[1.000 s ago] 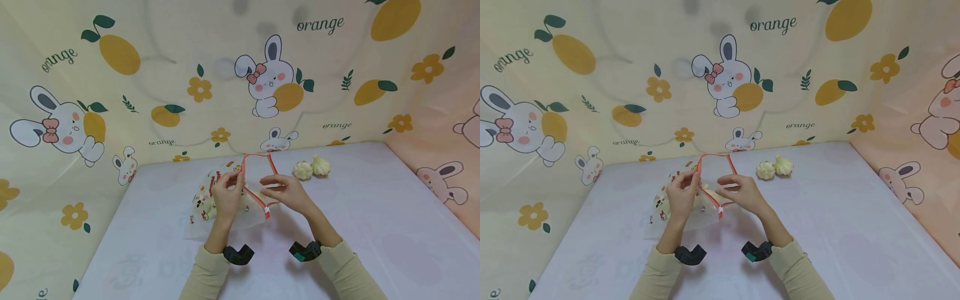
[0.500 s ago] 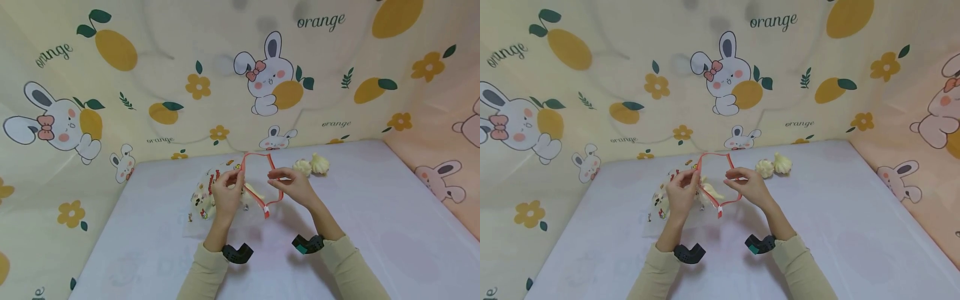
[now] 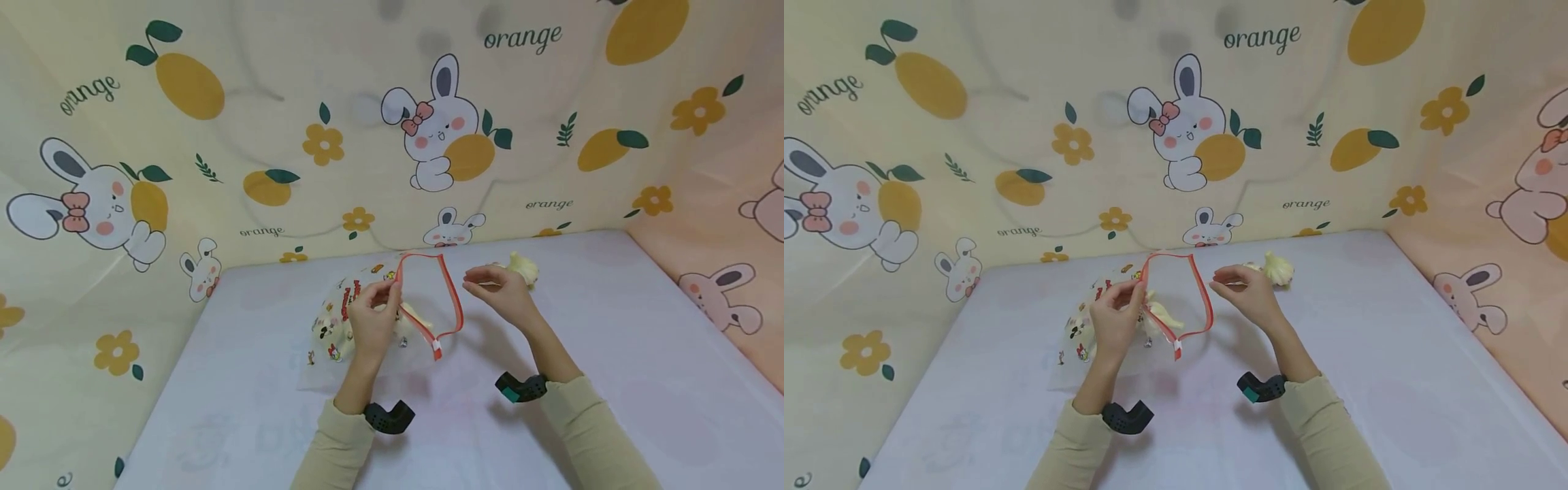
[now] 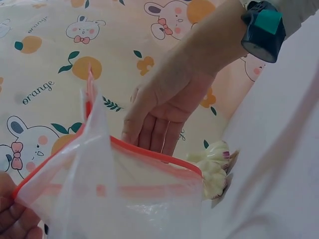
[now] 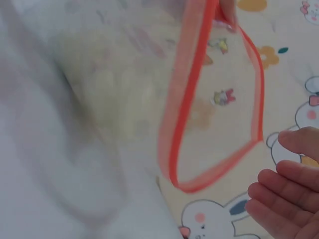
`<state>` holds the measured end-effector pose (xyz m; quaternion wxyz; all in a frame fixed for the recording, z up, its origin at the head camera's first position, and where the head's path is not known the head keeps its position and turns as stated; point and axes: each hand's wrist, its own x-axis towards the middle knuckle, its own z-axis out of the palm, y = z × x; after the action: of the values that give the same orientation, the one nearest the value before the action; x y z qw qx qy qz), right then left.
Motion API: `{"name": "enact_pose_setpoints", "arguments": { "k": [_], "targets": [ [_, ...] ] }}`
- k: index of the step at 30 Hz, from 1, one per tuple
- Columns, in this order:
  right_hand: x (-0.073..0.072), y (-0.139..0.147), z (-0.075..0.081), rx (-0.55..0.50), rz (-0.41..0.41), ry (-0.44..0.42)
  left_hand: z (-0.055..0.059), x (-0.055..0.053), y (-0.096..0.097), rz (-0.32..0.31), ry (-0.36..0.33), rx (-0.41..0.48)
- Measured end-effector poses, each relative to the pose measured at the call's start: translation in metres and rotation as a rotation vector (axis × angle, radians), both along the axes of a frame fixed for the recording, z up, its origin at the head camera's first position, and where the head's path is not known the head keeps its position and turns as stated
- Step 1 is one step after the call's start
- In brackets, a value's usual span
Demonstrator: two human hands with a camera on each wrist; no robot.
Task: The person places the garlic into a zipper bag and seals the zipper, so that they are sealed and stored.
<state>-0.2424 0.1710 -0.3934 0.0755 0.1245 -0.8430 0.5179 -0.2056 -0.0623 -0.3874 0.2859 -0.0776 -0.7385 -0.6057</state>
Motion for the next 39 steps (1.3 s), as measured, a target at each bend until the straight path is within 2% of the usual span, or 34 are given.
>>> {"name": "enact_pose_setpoints", "arguments": {
  "k": [13,20,31,39],
  "targets": [
    [-0.015,0.034,0.014,0.098,-0.138,0.11,0.001,0.001,-0.001,-0.007,-0.008,0.011],
    [-0.024,0.055,0.016,0.102,-0.178,0.071,0.002,0.001,-0.001,-0.006,0.003,0.006],
    [-0.038,0.078,0.008,0.06,-0.234,0.056,0.003,0.001,0.001,-0.011,0.004,0.005],
    [-0.043,0.092,0.0,0.126,-0.29,0.019,0.001,0.002,0.001,-0.024,0.005,0.022]
  ]
}}
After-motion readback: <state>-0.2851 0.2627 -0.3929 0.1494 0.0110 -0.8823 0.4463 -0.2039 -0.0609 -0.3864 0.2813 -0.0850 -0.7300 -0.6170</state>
